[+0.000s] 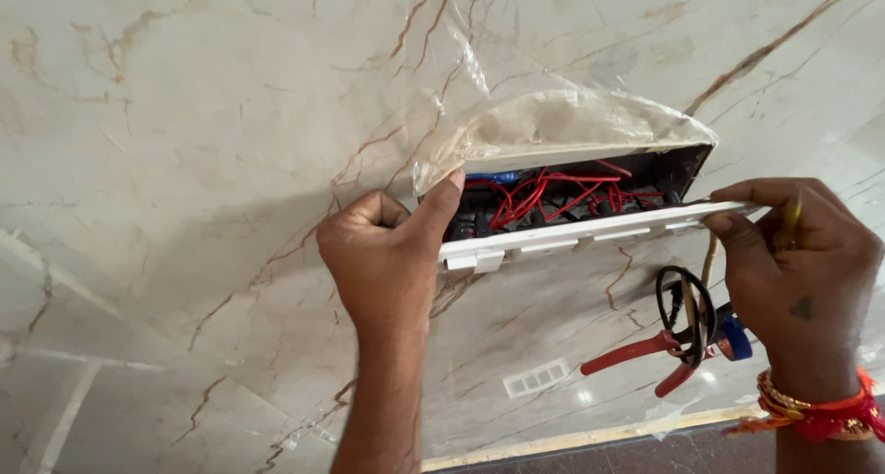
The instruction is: The person installs an electrical switchboard onto a wall by connecting wires to the back of the panel, positioning the panel into the wall cavity, and then securing it with screws using a screwdriver.
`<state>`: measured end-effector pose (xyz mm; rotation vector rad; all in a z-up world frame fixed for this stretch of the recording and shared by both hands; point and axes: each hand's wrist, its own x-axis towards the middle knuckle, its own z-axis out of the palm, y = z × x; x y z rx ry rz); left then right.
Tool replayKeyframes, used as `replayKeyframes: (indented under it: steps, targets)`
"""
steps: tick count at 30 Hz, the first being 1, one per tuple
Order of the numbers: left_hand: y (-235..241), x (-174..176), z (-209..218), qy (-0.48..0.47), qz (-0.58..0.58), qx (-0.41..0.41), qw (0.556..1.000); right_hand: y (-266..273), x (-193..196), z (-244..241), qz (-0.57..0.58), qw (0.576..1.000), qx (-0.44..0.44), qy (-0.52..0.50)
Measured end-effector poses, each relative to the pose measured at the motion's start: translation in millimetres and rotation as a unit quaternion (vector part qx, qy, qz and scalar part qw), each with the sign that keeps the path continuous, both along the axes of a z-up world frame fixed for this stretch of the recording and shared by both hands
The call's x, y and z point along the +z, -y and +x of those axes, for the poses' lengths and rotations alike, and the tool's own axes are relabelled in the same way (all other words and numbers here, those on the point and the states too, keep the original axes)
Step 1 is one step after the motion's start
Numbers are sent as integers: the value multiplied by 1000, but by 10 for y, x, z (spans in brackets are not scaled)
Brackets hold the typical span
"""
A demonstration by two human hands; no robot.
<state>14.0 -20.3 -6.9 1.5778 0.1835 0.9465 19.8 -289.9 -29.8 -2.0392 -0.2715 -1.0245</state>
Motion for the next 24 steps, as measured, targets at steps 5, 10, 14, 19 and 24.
replayKeyframes:
  steps: [5,10,14,19,24]
  targets:
    - [-7,-170,20,7,-64,-14,998,28,-100,-11,-14,1000,-1,-1]
    - [-27,-320,17,3,28,45,999,23,-199,-25,31,999,38,8]
    - [84,-390,-4,130,16,91,987,47,-227,-20,34,999,7,-8]
    - [41,-468,-39,206,48,49,976,71,-232,-31,31,999,-11,-26]
    - [-201,-315,-175,95,372,46,922,48,-267,-26,5,999,-1,32]
